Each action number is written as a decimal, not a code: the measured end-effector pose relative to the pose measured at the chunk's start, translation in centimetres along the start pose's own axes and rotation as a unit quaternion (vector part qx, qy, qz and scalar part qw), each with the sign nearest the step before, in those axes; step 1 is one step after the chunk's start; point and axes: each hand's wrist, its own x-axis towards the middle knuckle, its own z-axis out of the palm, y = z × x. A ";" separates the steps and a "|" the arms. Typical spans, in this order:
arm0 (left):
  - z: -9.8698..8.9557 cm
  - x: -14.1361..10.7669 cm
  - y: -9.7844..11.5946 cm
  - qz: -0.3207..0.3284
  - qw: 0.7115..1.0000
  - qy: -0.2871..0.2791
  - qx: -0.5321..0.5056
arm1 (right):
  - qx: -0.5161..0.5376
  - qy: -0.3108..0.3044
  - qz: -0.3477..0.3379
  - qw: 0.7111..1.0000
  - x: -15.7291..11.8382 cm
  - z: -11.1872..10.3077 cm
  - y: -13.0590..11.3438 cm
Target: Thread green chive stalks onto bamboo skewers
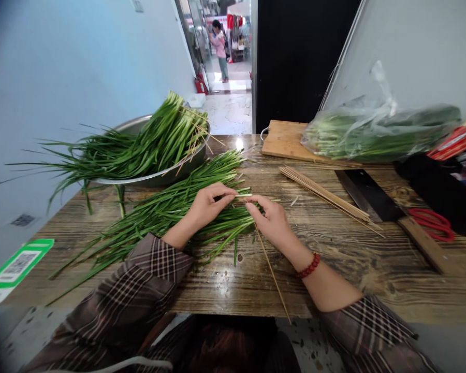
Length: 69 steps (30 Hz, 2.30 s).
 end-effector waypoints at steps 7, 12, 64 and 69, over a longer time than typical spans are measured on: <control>0.4 0.0 0.4 0.009 1.000 0.011 0.013 | 0.007 -0.001 -0.008 1.000 0.0 0.0 -0.1; 0.4 -0.1 0.6 -0.001 1.000 0.001 0.006 | 0.006 0.000 -0.022 1.000 -0.1 0.0 -0.1; 0.5 -0.5 0.1 0.065 0.997 -0.012 -0.041 | 0.033 -0.013 -0.010 0.999 0.0 0.0 0.3; 0.4 -0.6 0.1 0.068 0.997 -0.024 -0.026 | 0.071 -0.021 0.050 0.996 -0.1 0.0 0.0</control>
